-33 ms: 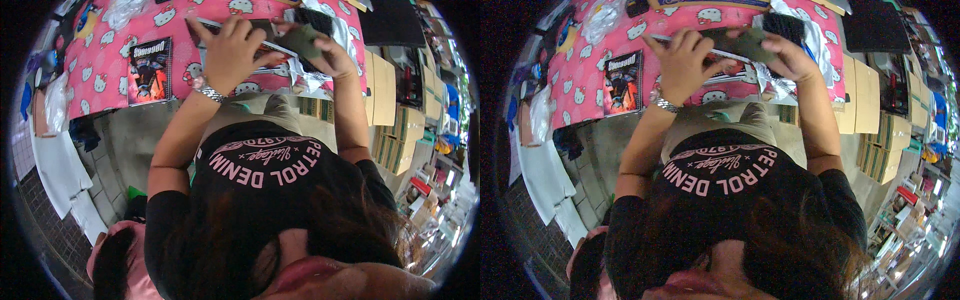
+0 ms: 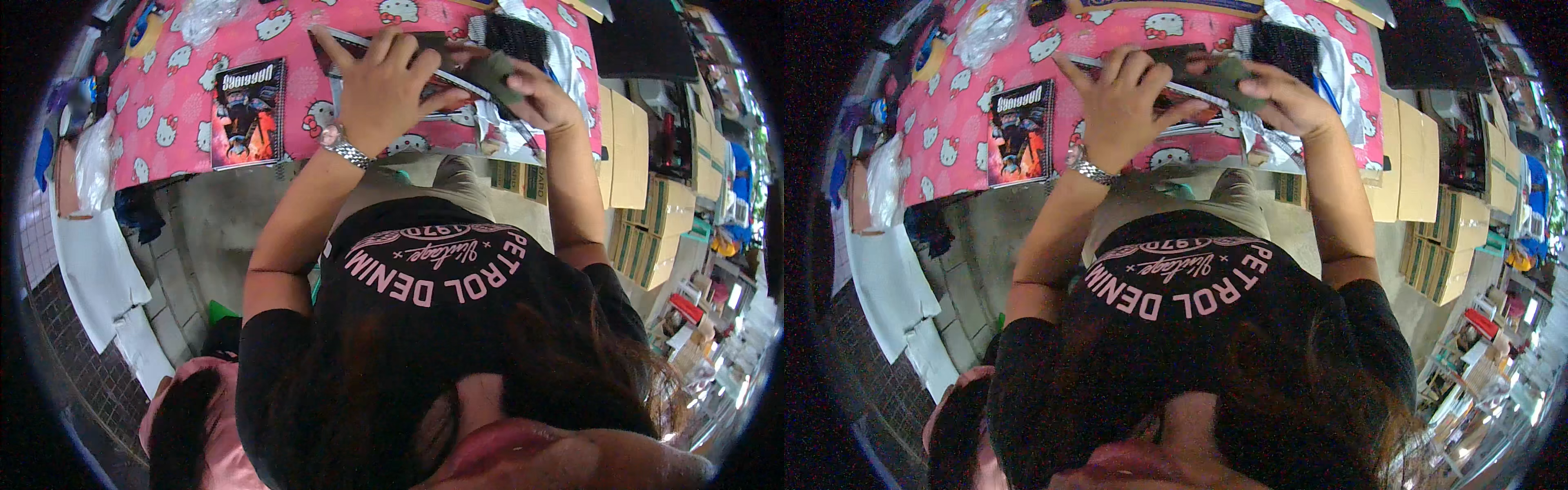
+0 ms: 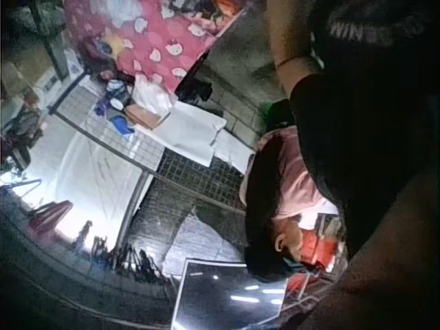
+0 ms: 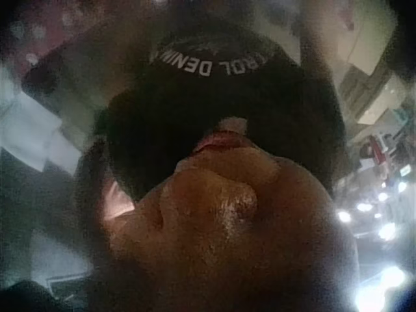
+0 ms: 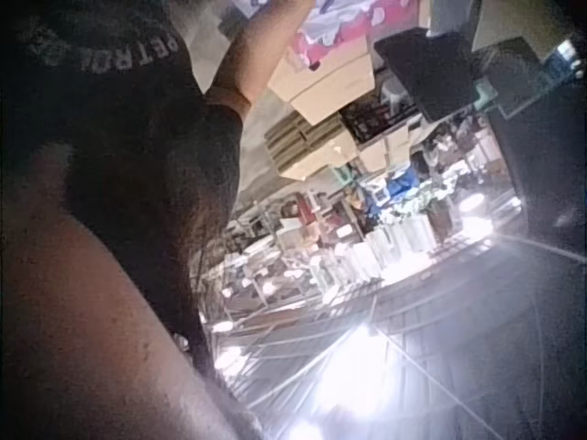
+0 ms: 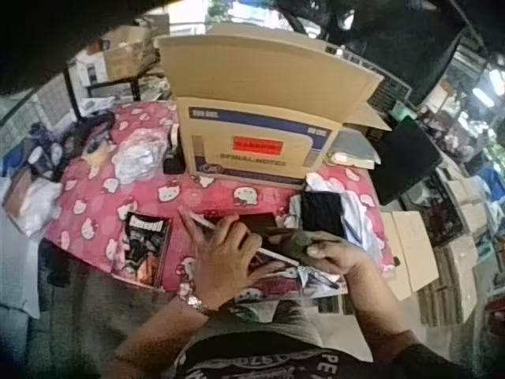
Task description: The person marks illustration boards with a pen, stacks them, and then uses scissors at a table to cut mesh material while organizing spiral notebooks on a workstation.
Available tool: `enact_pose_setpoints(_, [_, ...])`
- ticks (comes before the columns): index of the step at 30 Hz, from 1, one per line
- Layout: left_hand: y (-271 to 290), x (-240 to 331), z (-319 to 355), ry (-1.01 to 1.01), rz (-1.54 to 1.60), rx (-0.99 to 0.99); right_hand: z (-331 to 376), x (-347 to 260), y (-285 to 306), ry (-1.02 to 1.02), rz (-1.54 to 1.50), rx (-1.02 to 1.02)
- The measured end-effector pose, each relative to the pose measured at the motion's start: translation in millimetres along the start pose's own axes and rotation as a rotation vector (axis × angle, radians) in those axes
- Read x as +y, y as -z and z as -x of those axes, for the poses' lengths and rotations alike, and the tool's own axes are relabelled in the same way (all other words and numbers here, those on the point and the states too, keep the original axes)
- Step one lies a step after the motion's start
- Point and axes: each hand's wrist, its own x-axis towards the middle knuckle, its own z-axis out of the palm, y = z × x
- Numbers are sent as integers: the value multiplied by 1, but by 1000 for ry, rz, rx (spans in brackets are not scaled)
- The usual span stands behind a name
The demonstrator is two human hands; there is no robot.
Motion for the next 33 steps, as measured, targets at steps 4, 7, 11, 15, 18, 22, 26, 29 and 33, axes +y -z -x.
enact_pose_setpoints(4, [3,5,6,31,-3,57,-4,11,5,109,140,1])
enact_pose_setpoints(7, [6,8,8,57,5,29,-3,9,9,307,17,-128])
enact_pose_setpoints(11, [6,5,12,30,68,-5,-10,-9,20,-7,557,-179])
enact_pose_setpoints(15, [8,4,10,7,123,-20,-6,0,18,304,-114,-299])
enact_pose_setpoints(18, [8,3,11,12,105,-26,-22,-13,19,-42,672,-157])
enact_pose_setpoints(22, [10,2,9,-13,131,-43,-18,-6,14,264,-91,-351])
enact_pose_setpoints(26, [13,-2,8,-33,129,-76,-32,-19,11,-9,734,-149])
enact_pose_setpoints(29, [12,-4,6,-59,161,-61,-24,-12,14,276,174,-297])
enact_pose_setpoints(33, [13,-5,4,-62,146,-72,-31,-12,15,-64,646,-4])
